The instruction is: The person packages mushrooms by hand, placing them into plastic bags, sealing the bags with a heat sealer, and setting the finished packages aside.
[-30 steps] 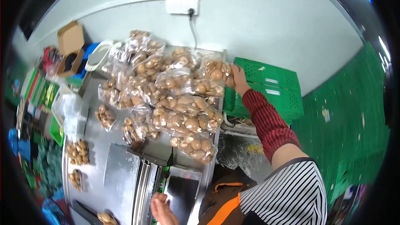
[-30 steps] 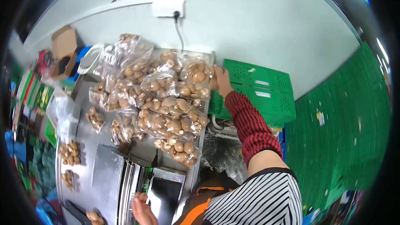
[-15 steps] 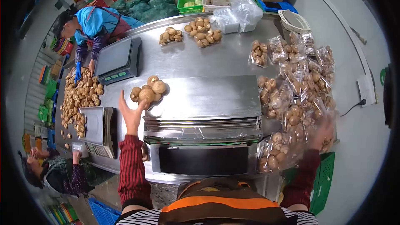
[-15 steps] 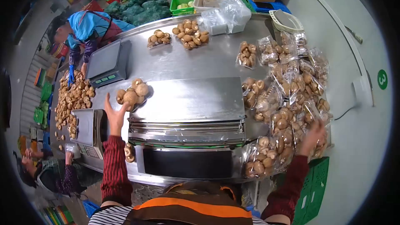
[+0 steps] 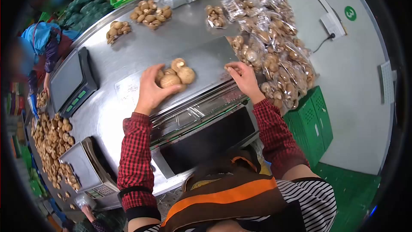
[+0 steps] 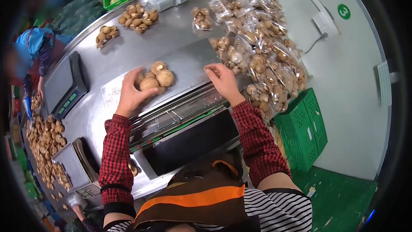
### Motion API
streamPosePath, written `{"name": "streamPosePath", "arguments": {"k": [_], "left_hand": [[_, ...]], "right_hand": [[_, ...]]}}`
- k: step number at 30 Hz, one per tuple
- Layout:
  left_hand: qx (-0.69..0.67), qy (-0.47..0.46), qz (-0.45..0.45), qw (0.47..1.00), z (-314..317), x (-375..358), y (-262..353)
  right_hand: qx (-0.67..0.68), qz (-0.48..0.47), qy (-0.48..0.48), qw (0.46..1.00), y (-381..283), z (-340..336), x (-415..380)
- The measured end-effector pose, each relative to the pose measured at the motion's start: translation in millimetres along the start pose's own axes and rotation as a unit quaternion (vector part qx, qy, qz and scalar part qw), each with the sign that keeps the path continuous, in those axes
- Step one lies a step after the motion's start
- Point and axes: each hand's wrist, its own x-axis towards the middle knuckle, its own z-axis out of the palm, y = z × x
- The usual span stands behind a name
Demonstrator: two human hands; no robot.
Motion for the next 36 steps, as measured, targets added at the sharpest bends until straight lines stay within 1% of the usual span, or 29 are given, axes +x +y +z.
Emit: {"name": "streamPosePath", "arguments": {"k": [1,2,3,4,6,7,8,9,11,13,14,15,16,17,18,19,20,21,22,23,25,27,29,31,32,33,34,35,36], "left_hand": [[0.002,-0.004,0.027,1.000,6.6,-0.9,4.7],[0.004,-0.050,0.019,0.999,9.6,-0.9,6.8],[0.000,-0.053,0.023,0.998,12.0,-3.2,7.8],[-0.021,-0.010,0.032,0.999,13.2,-9.1,7.5],[-0.019,0.079,0.052,0.995,3.9,-31.2,7.7],[-0.025,0.137,0.006,0.990,-6.3,-50.5,15.5],[-0.032,0.207,-0.049,0.977,-9.5,-75.3,13.6],[0.038,0.239,-0.116,0.963,-19.2,-102.3,15.6],[0.259,0.217,-0.254,0.906,-20.1,-152.3,19.6],[0.334,0.168,-0.234,0.898,-9.4,-164.5,42.9],[0.303,0.141,-0.244,0.910,-6.2,-163.7,42.6],[0.273,0.116,-0.251,0.922,-2.0,-160.3,36.5],[0.252,0.114,-0.207,0.938,4.5,-163.9,16.9],[0.253,0.122,-0.212,0.936,-0.2,-167.3,14.7],[0.060,0.121,-0.281,0.950,-3.5,-169.0,12.9],[-0.137,0.112,-0.336,0.925,-6.7,-170.4,13.8],[-0.413,0.081,-0.413,0.807,-19.6,-170.8,29.8],[-0.563,0.058,-0.448,0.692,-31.4,-168.2,46.2],[-0.678,0.025,-0.441,0.588,-38.5,-168.1,51.3],[-0.776,-0.009,-0.420,0.470,-45.4,-166.4,53.5],[-0.839,0.076,-0.292,0.453,-61.6,-160.3,61.2],[-0.846,0.135,-0.121,0.501,-85.0,-132.2,58.7],[-0.736,0.280,-0.033,0.616,-89.9,-87.9,40.9],[-0.477,0.343,-0.044,0.808,-69.1,-36.8,16.3],[-0.362,0.289,-0.104,0.880,-55.4,-24.0,-14.2],[-0.238,0.229,-0.162,0.930,-46.7,-17.1,-38.8],[-0.167,0.163,-0.210,0.949,-38.2,-15.4,-35.7],[-0.096,0.095,-0.258,0.957,-28.3,-18.2,-32.4],[-0.023,0.056,-0.097,0.993,-22.8,-25.5,-39.1]], "right_hand": [[-0.004,0.002,0.008,1.000,3.0,-3.2,-6.3],[-0.027,0.003,0.033,0.999,6.0,-6.8,-12.3],[-0.049,0.003,0.056,0.997,9.4,-11.5,-18.4],[-0.051,0.004,0.059,0.997,9.4,-17.2,-25.2],[-0.252,0.005,0.052,0.966,5.1,-28.5,-32.5],[-0.249,-0.003,0.048,0.967,0.9,-30.2,-35.1],[-0.345,-0.041,0.029,0.937,-3.7,-29.6,-41.6],[-0.435,-0.076,0.010,0.897,-7.4,-27.5,-47.9],[-0.460,-0.085,-0.012,0.884,-12.6,-13.0,-49.8],[-0.433,-0.108,-0.053,0.893,-11.2,3.7,-50.5],[-0.355,0.003,-0.099,0.929,-12.7,10.7,-48.2],[-0.354,-0.009,-0.105,0.929,-3.8,12.1,-44.5],[-0.288,0.006,-0.104,0.952,10.6,10.9,-41.2],[-0.221,0.022,-0.103,0.970,0.4,11.5,-38.5],[0.062,0.232,-0.136,0.961,-10.8,2.2,-41.2],[0.336,0.405,-0.190,0.829,-4.8,-13.3,-35.5],[0.405,0.454,-0.220,0.762,-14.6,-14.3,-37.1],[0.469,0.501,-0.247,0.684,-25.2,-16.4,-41.6],[0.470,0.490,-0.301,0.669,-29.8,-17.4,-40.5],[0.469,0.492,-0.303,0.668,-41.2,-21.2,-33.0],[0.464,0.357,-0.337,0.737,-72.6,-31.8,-3.8],[0.479,0.149,-0.365,0.784,-100.4,-26.2,27.4],[0.430,0.077,-0.221,0.872,-125.5,-0.7,60.5],[0.345,0.009,-0.173,0.923,-125.3,35.2,99.2],[0.346,0.006,-0.172,0.922,-107.8,50.7,109.0],[0.254,0.041,-0.201,0.945,-78.6,67.9,118.8],[0.159,0.077,-0.228,0.958,-56.7,79.2,127.4],[0.158,0.076,-0.229,0.958,-44.6,83.7,128.0],[0.171,0.119,-0.251,0.945,-29.7,86.0,122.1]]}}
